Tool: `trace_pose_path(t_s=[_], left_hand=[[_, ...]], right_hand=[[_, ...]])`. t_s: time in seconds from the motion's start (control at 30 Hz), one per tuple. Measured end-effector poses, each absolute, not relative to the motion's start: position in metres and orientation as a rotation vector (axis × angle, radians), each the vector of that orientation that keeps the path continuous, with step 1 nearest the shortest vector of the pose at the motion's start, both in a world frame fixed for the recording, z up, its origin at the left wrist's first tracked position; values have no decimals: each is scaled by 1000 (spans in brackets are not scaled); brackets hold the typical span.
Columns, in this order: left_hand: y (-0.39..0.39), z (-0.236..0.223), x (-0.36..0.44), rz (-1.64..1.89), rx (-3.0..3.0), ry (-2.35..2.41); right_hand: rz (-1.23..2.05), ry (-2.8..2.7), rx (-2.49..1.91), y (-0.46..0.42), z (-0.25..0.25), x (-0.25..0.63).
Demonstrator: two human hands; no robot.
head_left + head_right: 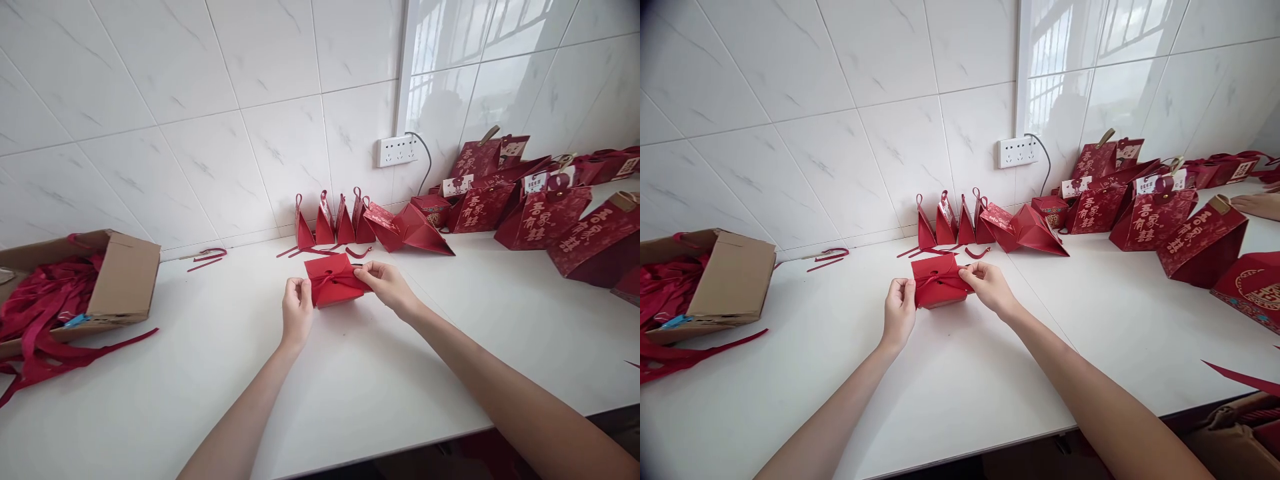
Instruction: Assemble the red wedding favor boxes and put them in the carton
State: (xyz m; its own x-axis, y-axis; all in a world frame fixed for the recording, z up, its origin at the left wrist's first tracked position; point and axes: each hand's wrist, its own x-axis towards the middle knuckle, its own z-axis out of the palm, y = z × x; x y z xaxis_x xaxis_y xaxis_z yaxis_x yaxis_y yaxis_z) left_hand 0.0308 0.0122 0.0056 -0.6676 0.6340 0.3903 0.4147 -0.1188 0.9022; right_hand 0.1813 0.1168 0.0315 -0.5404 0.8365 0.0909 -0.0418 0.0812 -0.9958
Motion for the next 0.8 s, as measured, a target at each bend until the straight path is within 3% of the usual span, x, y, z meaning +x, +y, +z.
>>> trace_pose_path(t_s=[0.8], left_hand=[[12,10,28,1742,1254,1664]], right_hand=[[1185,-1897,-880,117,29,186]])
